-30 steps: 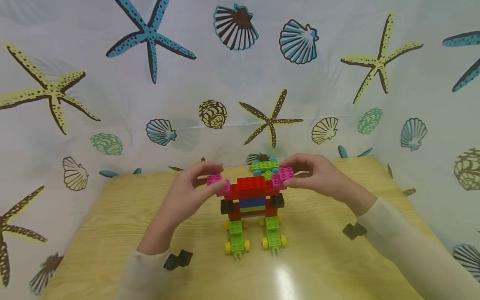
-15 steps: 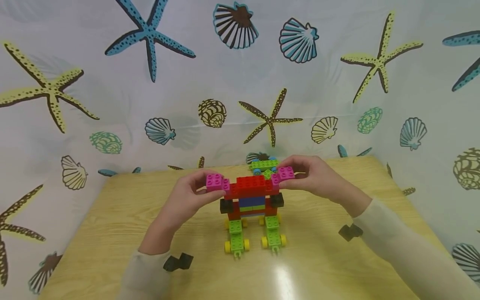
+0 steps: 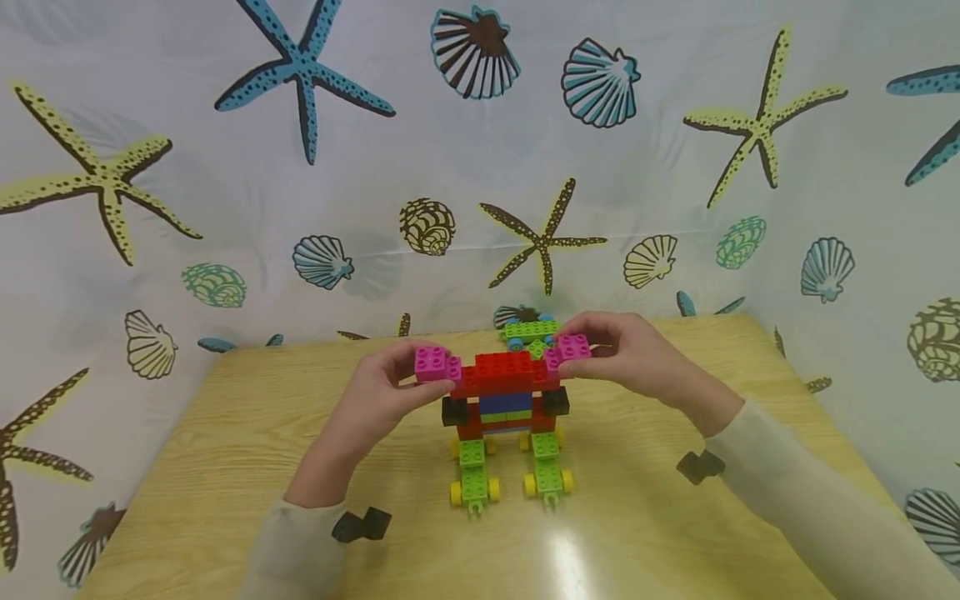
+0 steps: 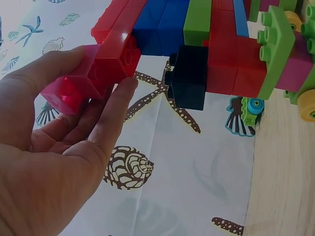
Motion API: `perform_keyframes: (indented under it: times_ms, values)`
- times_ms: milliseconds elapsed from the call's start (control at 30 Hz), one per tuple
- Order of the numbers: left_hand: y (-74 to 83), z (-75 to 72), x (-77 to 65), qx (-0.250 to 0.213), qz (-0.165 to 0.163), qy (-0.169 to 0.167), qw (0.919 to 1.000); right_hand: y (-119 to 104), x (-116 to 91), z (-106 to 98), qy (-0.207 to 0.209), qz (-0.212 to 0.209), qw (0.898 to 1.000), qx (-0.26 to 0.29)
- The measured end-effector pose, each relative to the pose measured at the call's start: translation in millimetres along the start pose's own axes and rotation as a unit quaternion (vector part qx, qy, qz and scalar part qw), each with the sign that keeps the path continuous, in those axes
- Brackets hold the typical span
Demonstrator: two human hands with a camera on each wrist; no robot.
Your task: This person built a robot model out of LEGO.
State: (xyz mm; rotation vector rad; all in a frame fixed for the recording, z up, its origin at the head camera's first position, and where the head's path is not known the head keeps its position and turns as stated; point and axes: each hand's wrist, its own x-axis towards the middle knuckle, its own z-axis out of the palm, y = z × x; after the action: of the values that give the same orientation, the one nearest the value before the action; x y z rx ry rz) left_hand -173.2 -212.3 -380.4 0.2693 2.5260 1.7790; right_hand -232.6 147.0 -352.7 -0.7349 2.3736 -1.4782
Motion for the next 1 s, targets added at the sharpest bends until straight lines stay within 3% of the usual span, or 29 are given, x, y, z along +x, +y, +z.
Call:
perform_keyframes:
  times_ms: [233, 500, 600, 733, 1000]
  values:
    - [-2.4, -11.8, -0.6, 0.025, 0.014, 0.012, 0.9995, -0.6, 7.9, -11.1, 0.028, -0.014, 0.999, 0.015]
    - [-9.3, -32.4, -0.9, 0.03, 0.004, 0.019, 0.9994, 35.4, 35.0, -3.5, 0.058, -0.001, 0.996, 0.073]
    - [-12.5, -37.7, 0.1, 0.027, 0.003, 0.023, 0.9994, 54.2, 47.9, 1.2, 0.067, 0.029, 0.995, 0.06]
    - [-16.6, -42.2, 2.3, 0.019, 0.008, 0.028, 0.9994, 75.2, 63.2, 8.8, 0.05, 0.066, 0.996, 0.016]
    - [-19.6, -44.8, 5.3, 0.003, 0.002, 0.038, 0.9993, 102.4, 83.7, 18.7, 0.032, 0.113, 0.99, -0.073]
